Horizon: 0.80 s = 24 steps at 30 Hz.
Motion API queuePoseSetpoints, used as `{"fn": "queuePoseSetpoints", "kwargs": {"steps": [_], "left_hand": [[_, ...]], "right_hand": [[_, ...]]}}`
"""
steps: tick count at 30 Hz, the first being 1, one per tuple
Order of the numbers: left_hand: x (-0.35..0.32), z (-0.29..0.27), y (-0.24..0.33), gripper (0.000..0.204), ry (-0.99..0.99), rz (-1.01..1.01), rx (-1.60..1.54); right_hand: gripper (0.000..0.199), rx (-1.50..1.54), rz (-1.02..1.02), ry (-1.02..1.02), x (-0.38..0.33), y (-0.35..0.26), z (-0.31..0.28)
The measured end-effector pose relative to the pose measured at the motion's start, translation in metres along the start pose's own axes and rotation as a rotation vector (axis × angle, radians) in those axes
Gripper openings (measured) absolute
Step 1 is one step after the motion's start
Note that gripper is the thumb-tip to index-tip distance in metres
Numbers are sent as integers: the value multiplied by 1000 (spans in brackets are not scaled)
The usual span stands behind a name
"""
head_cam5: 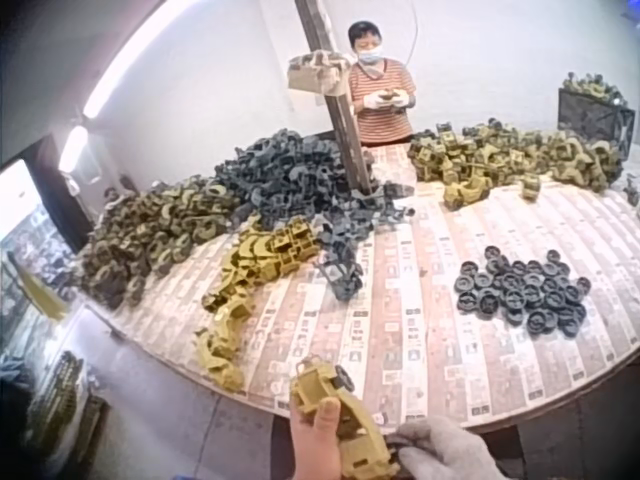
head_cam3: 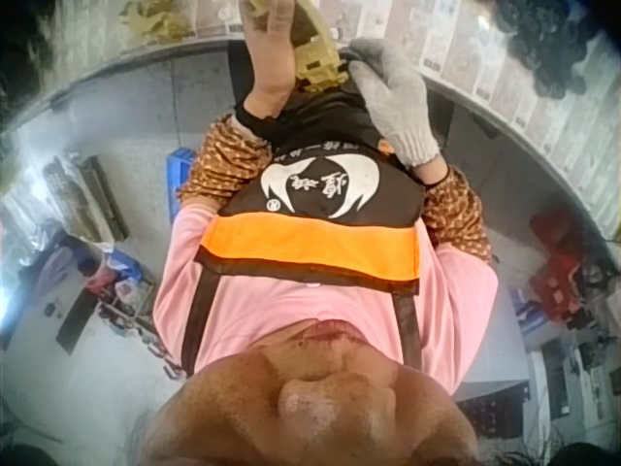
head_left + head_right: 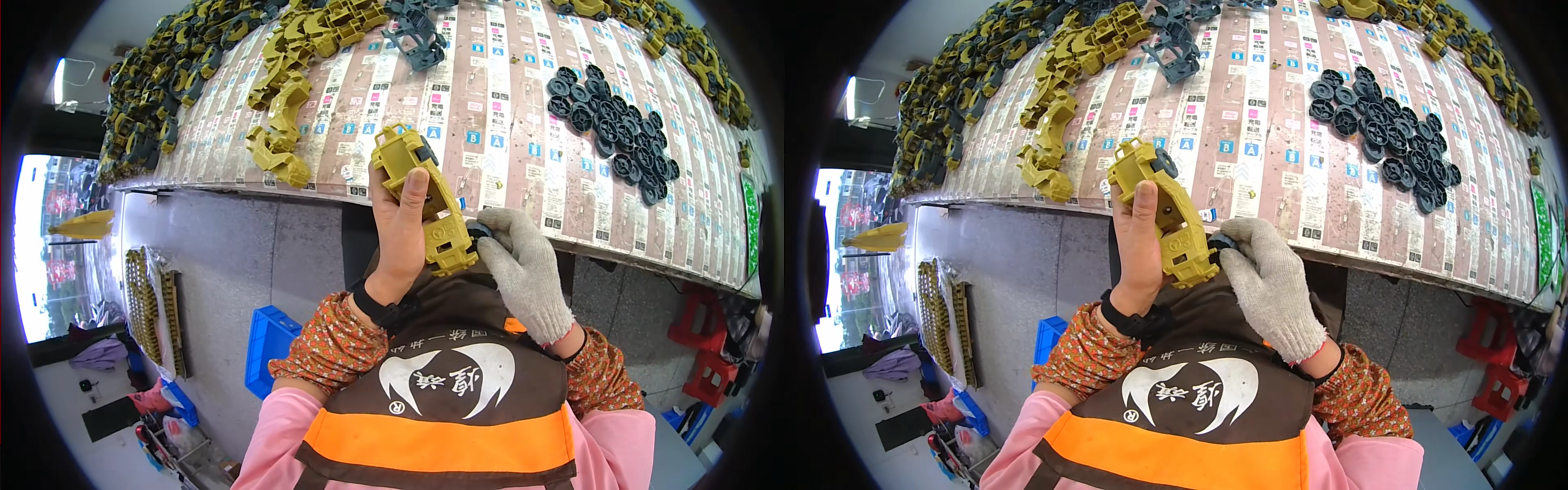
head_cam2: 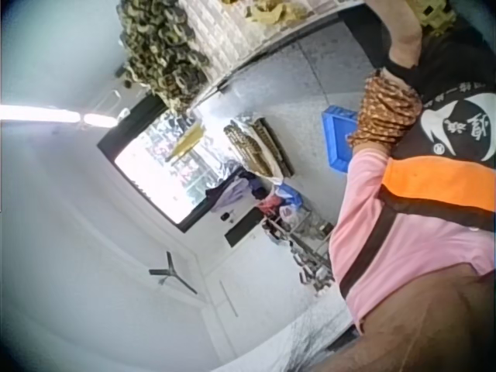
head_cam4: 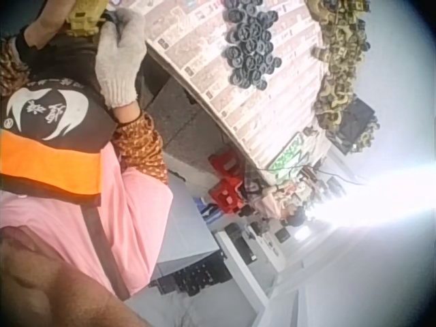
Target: The person assembles yellow plastic frames with black circular wheels by hand. They pick up a frame, insert a wheel into a slot, and place the completed unit on the table, repeating this process for multiple items.
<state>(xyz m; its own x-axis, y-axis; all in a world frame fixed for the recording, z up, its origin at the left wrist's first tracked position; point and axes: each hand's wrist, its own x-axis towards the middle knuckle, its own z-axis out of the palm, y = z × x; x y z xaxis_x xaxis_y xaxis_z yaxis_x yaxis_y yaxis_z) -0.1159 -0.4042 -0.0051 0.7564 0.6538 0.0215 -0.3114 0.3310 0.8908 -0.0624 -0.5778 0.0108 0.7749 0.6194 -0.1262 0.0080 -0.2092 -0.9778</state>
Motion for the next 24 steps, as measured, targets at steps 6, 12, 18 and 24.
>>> {"fn": "queuePoseSetpoints", "kwargs": {"steps": [6, 12, 18, 24], "left_hand": [[-2, 0, -4, 43, 3, 2, 11], [-1, 3, -8, 43, 11, 14, 21], [-3, 4, -6, 42, -20, 24, -16], [-7, 1, -10, 54, -27, 150, 93]], "right_hand": [[27, 56, -19, 29, 2, 7, 2], [26, 21, -20, 60, 2, 6, 2], [31, -66, -111, 19, 0, 5, 2], [34, -32, -178, 8, -10, 11, 7]]}}
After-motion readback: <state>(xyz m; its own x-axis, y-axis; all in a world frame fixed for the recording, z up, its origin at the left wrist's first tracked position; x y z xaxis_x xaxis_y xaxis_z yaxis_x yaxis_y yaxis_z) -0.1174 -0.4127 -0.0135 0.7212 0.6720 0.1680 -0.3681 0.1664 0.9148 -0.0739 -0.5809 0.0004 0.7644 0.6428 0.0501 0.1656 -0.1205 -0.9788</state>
